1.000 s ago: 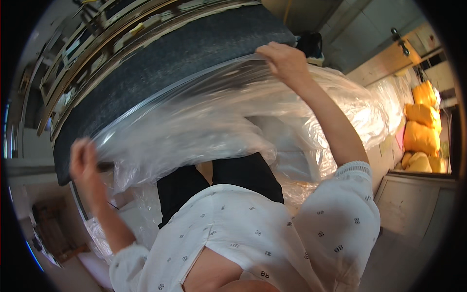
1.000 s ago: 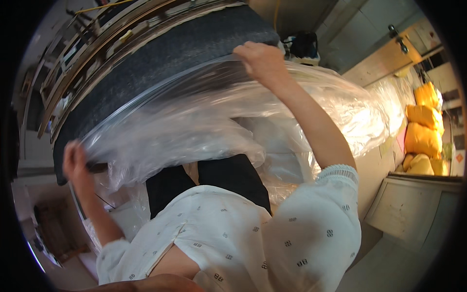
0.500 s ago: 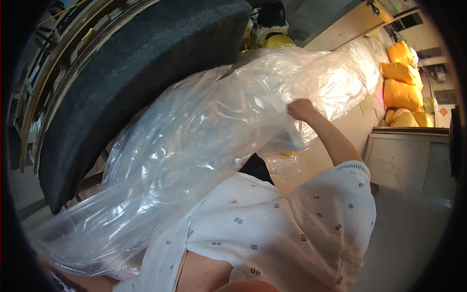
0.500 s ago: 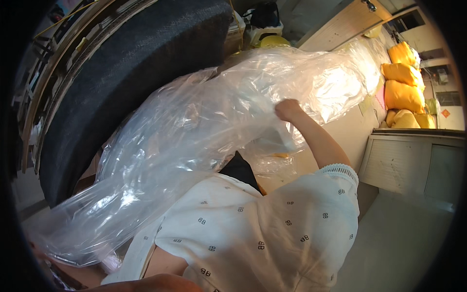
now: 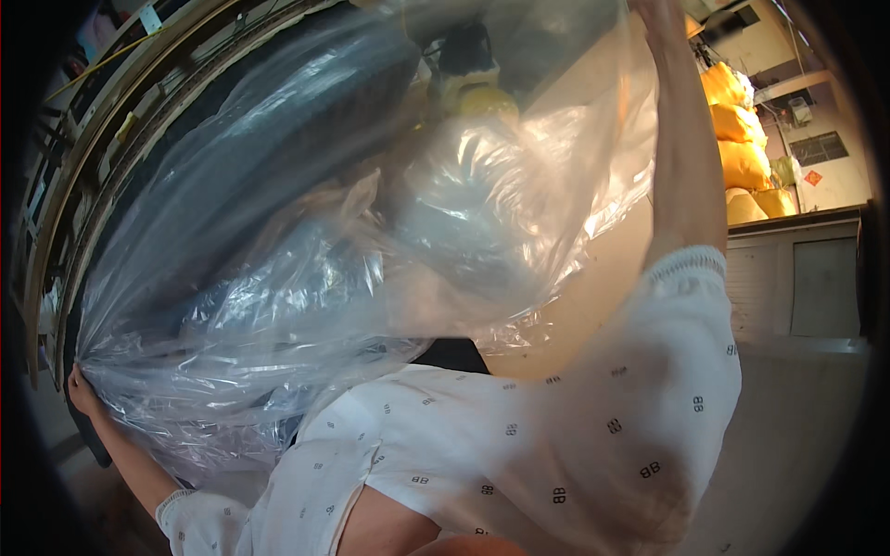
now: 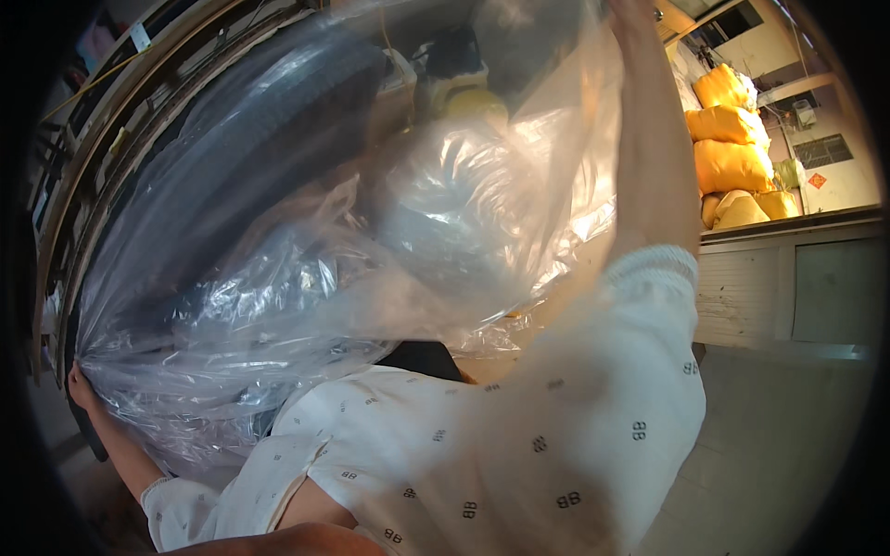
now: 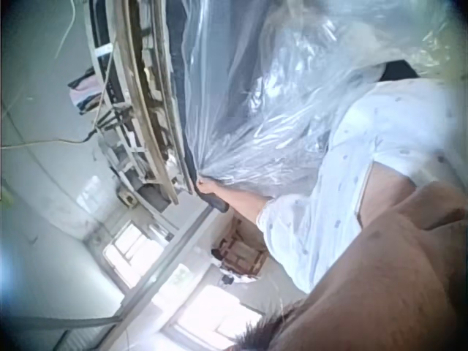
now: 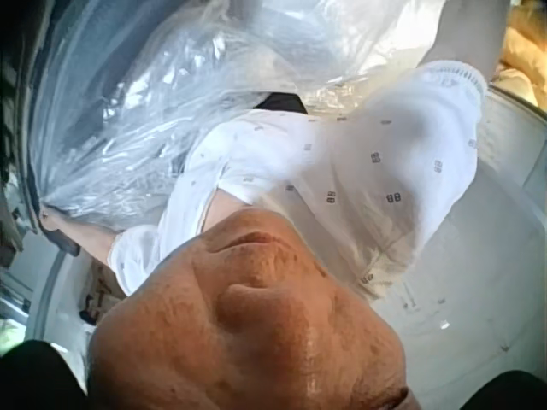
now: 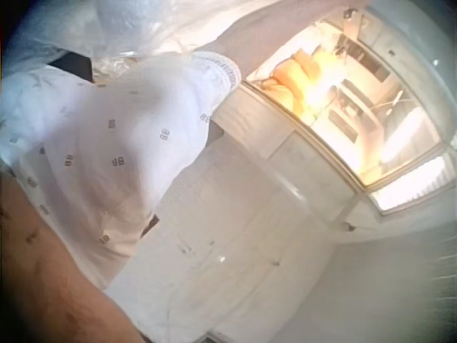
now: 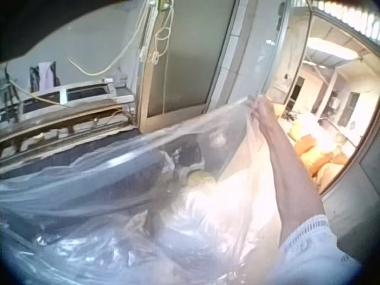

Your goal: The recorder is wrapping large grey foam products with plastic sheets in a manufacturing environment.

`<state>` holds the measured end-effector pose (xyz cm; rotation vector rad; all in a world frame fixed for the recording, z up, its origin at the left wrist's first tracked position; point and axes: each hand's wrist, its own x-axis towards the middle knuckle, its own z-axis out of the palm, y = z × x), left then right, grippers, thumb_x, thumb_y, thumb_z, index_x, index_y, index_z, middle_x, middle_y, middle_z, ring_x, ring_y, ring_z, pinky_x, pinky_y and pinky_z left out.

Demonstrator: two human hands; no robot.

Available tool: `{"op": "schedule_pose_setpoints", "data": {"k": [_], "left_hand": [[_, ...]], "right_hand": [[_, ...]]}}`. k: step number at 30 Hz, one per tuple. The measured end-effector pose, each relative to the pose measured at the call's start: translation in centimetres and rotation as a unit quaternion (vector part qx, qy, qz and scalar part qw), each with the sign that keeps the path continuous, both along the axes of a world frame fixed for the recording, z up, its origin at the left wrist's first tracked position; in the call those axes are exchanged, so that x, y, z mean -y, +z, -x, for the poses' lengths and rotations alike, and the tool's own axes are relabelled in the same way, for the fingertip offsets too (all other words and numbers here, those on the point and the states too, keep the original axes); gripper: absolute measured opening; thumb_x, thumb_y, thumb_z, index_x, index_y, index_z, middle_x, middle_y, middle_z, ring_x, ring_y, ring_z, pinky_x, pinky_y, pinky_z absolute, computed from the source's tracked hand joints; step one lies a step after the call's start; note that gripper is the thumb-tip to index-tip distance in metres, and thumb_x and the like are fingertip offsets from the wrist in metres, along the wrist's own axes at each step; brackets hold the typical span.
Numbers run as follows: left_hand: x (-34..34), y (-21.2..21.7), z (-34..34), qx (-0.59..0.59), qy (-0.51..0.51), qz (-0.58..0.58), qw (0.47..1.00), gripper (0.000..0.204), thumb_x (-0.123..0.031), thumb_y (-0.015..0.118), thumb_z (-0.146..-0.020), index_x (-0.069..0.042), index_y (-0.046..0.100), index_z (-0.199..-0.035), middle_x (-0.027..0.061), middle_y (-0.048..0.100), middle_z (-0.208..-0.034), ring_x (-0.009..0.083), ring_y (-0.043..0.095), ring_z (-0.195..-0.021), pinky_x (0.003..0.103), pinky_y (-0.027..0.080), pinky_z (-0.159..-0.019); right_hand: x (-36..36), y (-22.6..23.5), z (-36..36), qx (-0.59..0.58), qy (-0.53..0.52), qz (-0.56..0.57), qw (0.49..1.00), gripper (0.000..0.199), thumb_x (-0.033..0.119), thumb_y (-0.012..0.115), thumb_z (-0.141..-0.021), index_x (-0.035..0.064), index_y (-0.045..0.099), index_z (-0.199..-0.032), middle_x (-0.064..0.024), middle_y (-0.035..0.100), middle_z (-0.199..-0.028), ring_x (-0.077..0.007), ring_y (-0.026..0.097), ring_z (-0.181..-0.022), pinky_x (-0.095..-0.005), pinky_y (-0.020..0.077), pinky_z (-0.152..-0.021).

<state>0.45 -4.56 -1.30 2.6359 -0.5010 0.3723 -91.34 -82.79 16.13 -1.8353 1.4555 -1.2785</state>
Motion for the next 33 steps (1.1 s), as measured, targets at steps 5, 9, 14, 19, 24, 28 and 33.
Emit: {"op": "schedule_pose_setpoints", "data": {"k": [5, 9, 14, 19, 24, 28, 33], "left_hand": [[-9.9, -0.6, -2.1, -0.110, 0.004, 0.074, 0.991, 0.044, -0.040, 0.056, -0.086, 0.001, 0.064, -0.098, 0.0071, 0.065, -0.088, 0.0150, 0.057, -0.081, 0.027, 0.042, -0.078], [-16.0, -1.7, -2.2, -0.086, 0.018, 0.010, 0.996, 0.039, -0.036, 0.055, -0.086, 0.000, 0.063, -0.096, 0.0053, 0.063, -0.086, 0.0136, 0.055, -0.081, 0.027, 0.042, -0.077], [-26.9, 2.3, -2.4, -0.054, 0.073, -0.104, 0.990, 0.046, -0.042, 0.053, -0.083, 0.001, 0.064, -0.096, 0.0112, 0.065, -0.086, 0.0180, 0.059, -0.081, 0.031, 0.044, -0.075], [-12.9, 3.0, 0.3, -0.290, 0.200, 0.044, 0.935, 0.055, -0.050, 0.058, -0.078, -0.005, 0.063, -0.109, 0.0109, 0.064, -0.101, 0.0233, 0.059, -0.092, 0.033, 0.043, -0.083], [3.7, 4.8, 7.7, -0.135, 0.207, 0.191, 0.950, 0.025, -0.028, 0.059, -0.076, -0.006, 0.065, -0.084, 0.0141, 0.064, -0.075, 0.0274, 0.062, -0.077, 0.041, 0.046, -0.071], [1.3, 2.7, 5.3, 0.139, 0.080, 0.224, 0.961, 0.025, -0.027, 0.062, -0.074, -0.003, 0.065, -0.076, 0.0149, 0.064, -0.073, 0.0250, 0.062, -0.070, 0.035, 0.046, -0.064], [0.0, 2.3, 4.8, 0.084, 0.118, 0.251, 0.957, 0.024, -0.027, 0.063, -0.073, -0.003, 0.064, -0.073, 0.0147, 0.060, -0.073, 0.0273, 0.059, -0.071, 0.036, 0.045, -0.065]], "right_hand": [[3.1, -8.3, -20.4, -0.166, 0.160, 0.130, 0.964, 0.043, 0.040, 0.047, -0.087, 0.0007, 0.058, -0.101, -0.0156, 0.063, -0.098, -0.0318, 0.058, -0.096, -0.0440, 0.0437, -0.077], [-4.4, -13.2, -31.7, -0.255, 0.334, 0.258, 0.870, 0.046, 0.041, 0.045, -0.089, 0.0007, 0.057, -0.108, -0.0144, 0.062, -0.104, -0.0301, 0.057, -0.100, -0.0433, 0.0434, -0.082], [-10.2, -10.5, -37.6, -0.382, 0.304, 0.114, 0.865, 0.050, 0.043, 0.043, -0.089, 0.0012, 0.054, -0.113, -0.0187, 0.055, -0.114, -0.0348, 0.048, -0.109, -0.0409, 0.0397, -0.089], [-8.9, -12.5, -40.4, -0.339, 0.280, 0.063, 0.896, 0.058, 0.043, 0.042, -0.089, 0.0038, 0.040, -0.132, -0.0199, 0.040, -0.135, -0.0332, 0.040, -0.123, -0.0373, 0.0272, -0.103], [0.6, -13.8, -35.2, -0.311, 0.277, -0.106, 0.903, 0.064, 0.051, 0.039, -0.089, 0.0015, 0.043, -0.129, -0.0179, 0.046, -0.130, -0.0308, 0.045, -0.118, -0.0332, 0.0310, -0.099], [5.7, -14.2, -37.0, -0.375, 0.251, -0.126, 0.884, 0.064, 0.053, 0.033, -0.090, 0.0014, 0.046, -0.126, -0.0201, 0.047, -0.127, -0.0352, 0.050, -0.111, -0.0375, 0.0385, -0.092], [-13.1, -6.8, -47.8, -0.455, 0.194, 0.368, 0.787, 0.021, 0.022, 0.052, -0.088, 0.0052, 0.053, -0.100, -0.0159, 0.055, -0.096, -0.0363, 0.055, -0.087, -0.0440, 0.0455, -0.071]]}}
